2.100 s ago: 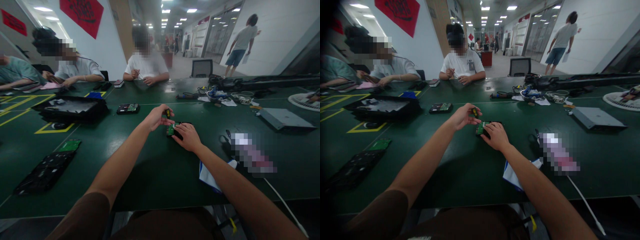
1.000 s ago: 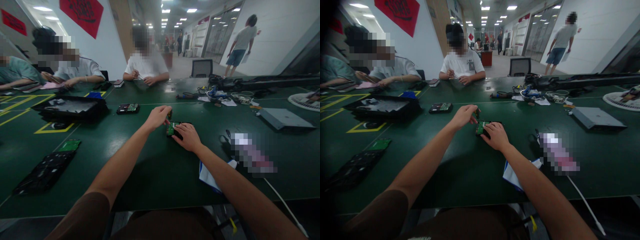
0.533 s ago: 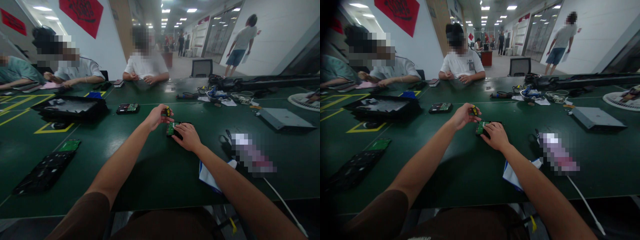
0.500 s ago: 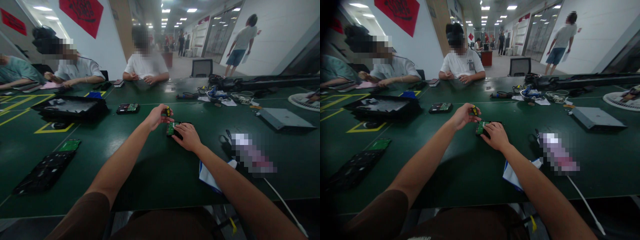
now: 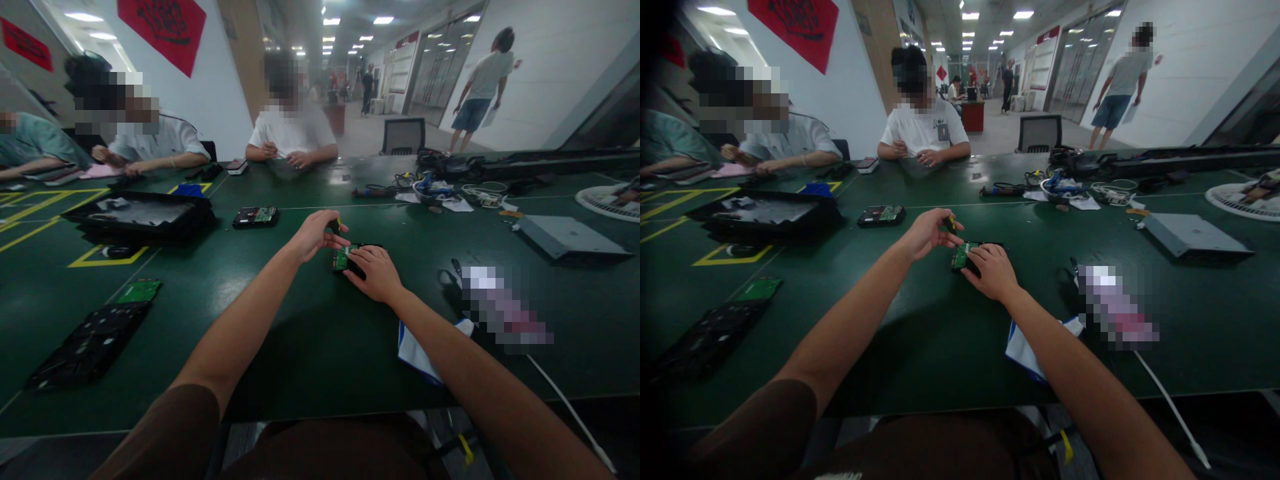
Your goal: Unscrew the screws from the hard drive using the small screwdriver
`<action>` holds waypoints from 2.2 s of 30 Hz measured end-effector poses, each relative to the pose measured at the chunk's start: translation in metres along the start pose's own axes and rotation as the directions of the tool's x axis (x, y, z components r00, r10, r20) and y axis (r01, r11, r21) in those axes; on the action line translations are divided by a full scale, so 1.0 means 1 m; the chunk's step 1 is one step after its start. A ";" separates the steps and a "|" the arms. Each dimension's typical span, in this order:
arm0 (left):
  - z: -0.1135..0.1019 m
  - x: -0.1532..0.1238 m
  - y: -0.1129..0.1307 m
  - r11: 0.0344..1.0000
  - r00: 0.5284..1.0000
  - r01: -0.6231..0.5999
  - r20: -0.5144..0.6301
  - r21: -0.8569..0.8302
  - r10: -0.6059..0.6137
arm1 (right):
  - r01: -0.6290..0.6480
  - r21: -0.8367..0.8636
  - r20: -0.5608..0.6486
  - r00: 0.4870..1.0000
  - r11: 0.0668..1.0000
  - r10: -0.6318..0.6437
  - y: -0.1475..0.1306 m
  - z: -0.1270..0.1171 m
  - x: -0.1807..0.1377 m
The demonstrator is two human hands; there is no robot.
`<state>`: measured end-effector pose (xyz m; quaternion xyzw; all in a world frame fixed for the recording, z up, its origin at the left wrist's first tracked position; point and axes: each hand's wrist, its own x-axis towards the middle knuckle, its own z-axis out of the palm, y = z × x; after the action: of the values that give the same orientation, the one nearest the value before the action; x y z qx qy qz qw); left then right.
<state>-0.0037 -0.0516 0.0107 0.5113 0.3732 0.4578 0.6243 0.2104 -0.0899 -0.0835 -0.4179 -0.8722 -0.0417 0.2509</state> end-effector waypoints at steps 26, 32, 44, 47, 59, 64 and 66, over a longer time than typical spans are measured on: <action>0.003 -0.004 0.007 0.986 0.988 -0.076 -0.125 0.148 0.095 | -0.001 0.000 -0.009 1.000 1.000 0.001 0.000 0.001 0.000; 0.004 -0.002 0.005 1.000 0.999 0.011 -0.038 -0.003 -0.011 | -0.004 -0.005 -0.007 1.000 1.000 0.004 -0.002 -0.001 0.000; 0.004 -0.005 0.007 0.994 0.995 -0.044 -0.089 0.096 0.052 | 0.000 -0.010 -0.005 1.000 1.000 -0.001 0.000 0.001 -0.001; 0.005 -0.003 0.005 0.996 0.998 -0.042 -0.047 0.073 0.046 | 0.007 -0.003 -0.014 1.000 1.000 -0.007 0.000 0.001 -0.001; 0.000 0.003 -0.005 0.623 0.824 -0.298 -0.135 0.723 0.551 | 0.010 0.009 -0.021 1.000 1.000 -0.010 0.001 0.002 -0.001; -0.002 0.005 -0.011 0.510 0.746 -0.381 -0.070 0.771 0.662 | 0.008 -0.006 -0.012 1.000 1.000 -0.008 0.001 0.002 -0.001; -0.002 0.005 -0.013 0.402 0.683 -0.403 -0.022 0.822 0.730 | 0.009 -0.009 -0.013 1.000 1.000 -0.009 0.001 0.002 0.000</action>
<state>-0.0014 -0.0468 -0.0028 0.7210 0.4405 0.5315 0.0612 0.2103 -0.0894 -0.0853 -0.4149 -0.8722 -0.0493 0.2544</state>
